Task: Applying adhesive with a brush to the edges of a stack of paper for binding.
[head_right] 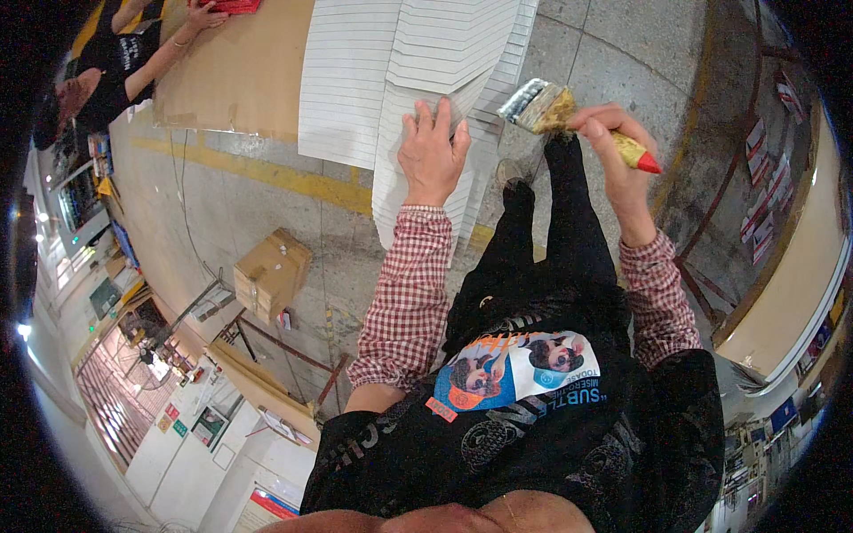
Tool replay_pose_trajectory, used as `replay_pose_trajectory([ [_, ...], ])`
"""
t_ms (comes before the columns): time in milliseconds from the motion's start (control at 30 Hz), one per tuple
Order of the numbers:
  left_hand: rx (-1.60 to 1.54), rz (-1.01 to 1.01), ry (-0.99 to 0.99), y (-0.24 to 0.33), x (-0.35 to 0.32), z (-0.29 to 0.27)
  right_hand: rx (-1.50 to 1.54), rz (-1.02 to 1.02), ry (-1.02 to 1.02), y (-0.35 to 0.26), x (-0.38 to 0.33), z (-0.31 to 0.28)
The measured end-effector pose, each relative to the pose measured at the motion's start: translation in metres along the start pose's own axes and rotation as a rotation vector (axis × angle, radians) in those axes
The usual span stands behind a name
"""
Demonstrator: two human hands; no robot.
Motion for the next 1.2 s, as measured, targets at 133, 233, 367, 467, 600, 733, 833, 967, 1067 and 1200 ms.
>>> replay_pose_trajectory([
  [133,0.005,0.025,-0.049,0.001,0.002,0.002,-0.201,-0.085,0.026,-0.005,-0.001,0.012],
  [233,0.0,0.028,-0.069,0.002,0.003,0.003,-0.295,-0.142,-0.042,-0.003,0.009,0.017],
  [367,0.023,0.028,-0.058,0.001,0.003,0.002,-0.304,-0.158,-0.075,0.009,0.02,0.019],
  [467,0.028,0.033,-0.042,0.002,0.004,-0.001,-0.319,-0.147,-0.085,0.011,0.016,0.02],
  [600,0.018,0.02,-0.046,0.001,0.003,-0.004,-0.255,-0.19,-0.053,0.001,0.003,0.018],
  [733,0.032,0.018,-0.067,0.001,0.002,-0.006,-0.257,-0.168,0.011,0.003,0.005,0.018],
  [833,-0.021,-0.008,-0.098,-0.001,0.0,-0.003,-0.303,-0.128,-0.041,0.005,0.003,0.026],
  [967,-0.075,-0.038,-0.028,-0.004,-0.019,-0.001,-0.349,-0.143,-0.065,-0.006,-0.016,0.029],
  [1067,0.028,-0.031,0.026,-0.008,-0.048,-0.002,-0.364,-0.18,-0.046,-0.01,-0.019,0.027],
  [1200,-0.002,-0.034,-0.017,-0.011,-0.065,0.001,-0.364,-0.18,-0.041,-0.003,-0.012,0.028],
])
Point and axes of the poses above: each hand's wrist, its own x-axis towards the middle knuckle, its own z-axis out of the palm, y = z × x, the point moved 7 cm from there along x, towards the middle knuckle, and after that the axes turned 15 degrees about x, right-handed, at the moved point
